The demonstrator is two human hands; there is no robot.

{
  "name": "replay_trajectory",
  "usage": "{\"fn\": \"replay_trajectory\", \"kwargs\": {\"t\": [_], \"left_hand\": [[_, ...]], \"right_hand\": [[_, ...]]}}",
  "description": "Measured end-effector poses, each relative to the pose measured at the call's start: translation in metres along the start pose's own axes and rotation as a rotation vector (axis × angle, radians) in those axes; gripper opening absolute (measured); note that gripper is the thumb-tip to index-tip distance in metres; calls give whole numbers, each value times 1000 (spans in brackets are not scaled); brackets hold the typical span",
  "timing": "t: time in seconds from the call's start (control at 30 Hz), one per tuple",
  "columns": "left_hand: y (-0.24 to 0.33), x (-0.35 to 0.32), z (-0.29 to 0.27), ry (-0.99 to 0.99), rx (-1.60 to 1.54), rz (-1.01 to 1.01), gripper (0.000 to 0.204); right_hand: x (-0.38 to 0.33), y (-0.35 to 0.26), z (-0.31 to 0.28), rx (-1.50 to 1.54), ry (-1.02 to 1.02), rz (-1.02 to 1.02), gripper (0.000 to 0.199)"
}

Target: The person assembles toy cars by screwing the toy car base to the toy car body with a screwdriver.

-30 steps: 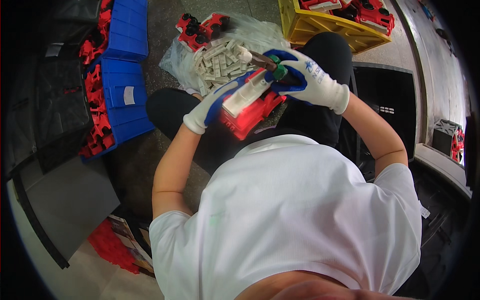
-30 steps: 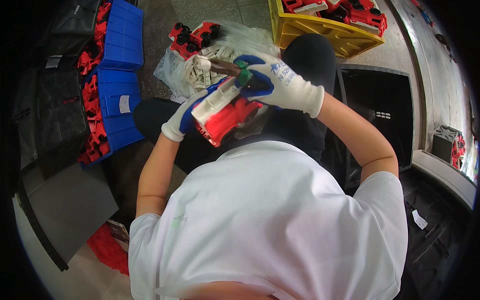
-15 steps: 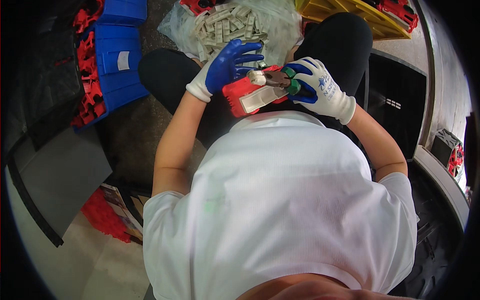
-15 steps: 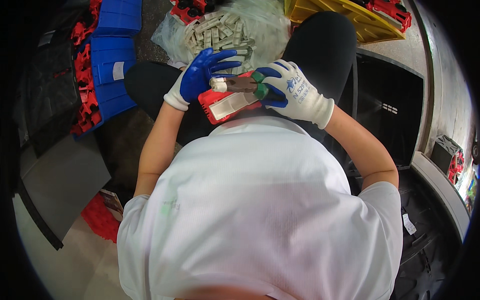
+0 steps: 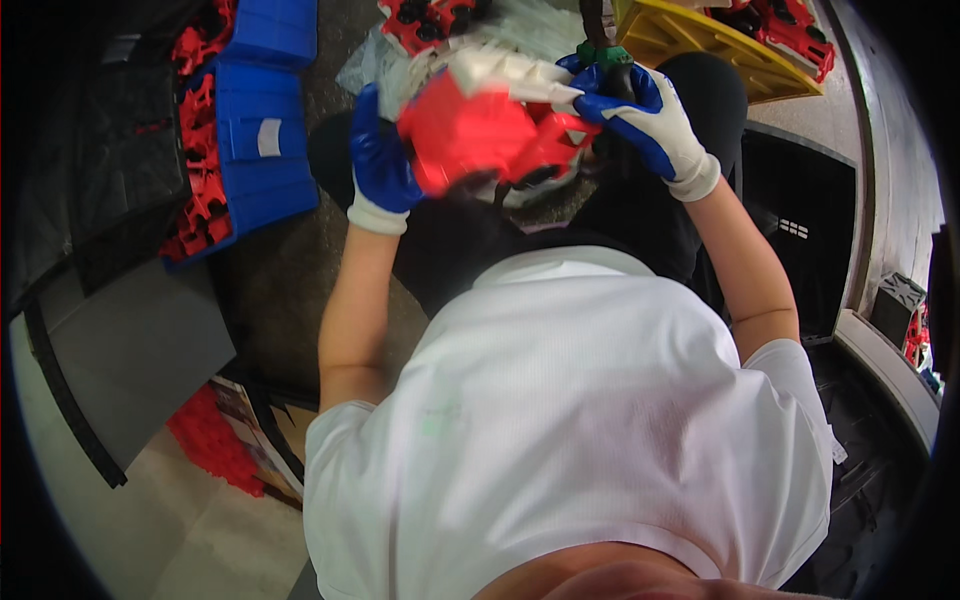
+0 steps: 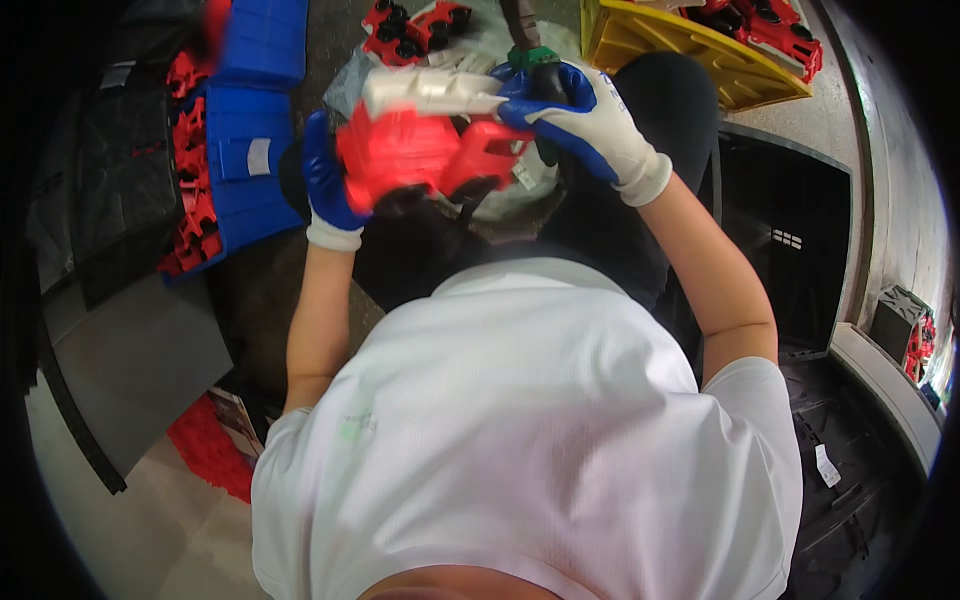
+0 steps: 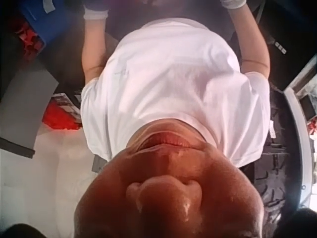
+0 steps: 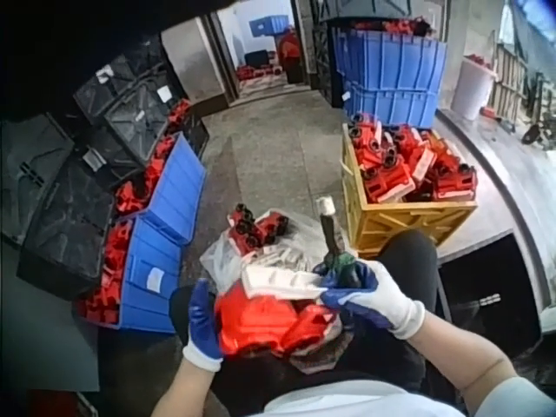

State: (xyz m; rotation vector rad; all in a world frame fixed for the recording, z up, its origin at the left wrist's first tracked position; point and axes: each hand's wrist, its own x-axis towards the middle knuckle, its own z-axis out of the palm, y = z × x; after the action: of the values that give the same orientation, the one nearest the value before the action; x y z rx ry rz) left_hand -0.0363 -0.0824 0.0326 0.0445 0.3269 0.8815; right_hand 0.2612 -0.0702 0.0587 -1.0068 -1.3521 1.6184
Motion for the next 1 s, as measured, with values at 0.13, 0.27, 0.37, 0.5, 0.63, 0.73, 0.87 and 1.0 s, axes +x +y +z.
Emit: {"fn": "replay_trajectory", "kwargs": {"t": [0.13,0.27,0.37,0.5,0.63,0.73,0.87,1.0], "left_hand": [[-10,20,5,-297,268,359,76],[-4,55,-6,211,1310,681,58],[12,77,5,184,1291,593,52],[29,94,-23,131,1335,371,59],[20,104,-41,172,1145,266,62],[9,102,-34,139,959,207,64],[20,96,-35,236,817,239,44],[30,90,-44,292,798,217,42]], "right_hand": [[16,25,2,194,170,-18,27],[18,29,24,-95,238,66,29],[17,44,15,-223,266,93,42],[14,33,26,-319,239,134,44],[22,48,17,-369,241,136,38],[16,41,14,-409,219,209,33],[4,23,0,-134,149,288,25],[-17,-12,-26,-750,65,42,45]]}}
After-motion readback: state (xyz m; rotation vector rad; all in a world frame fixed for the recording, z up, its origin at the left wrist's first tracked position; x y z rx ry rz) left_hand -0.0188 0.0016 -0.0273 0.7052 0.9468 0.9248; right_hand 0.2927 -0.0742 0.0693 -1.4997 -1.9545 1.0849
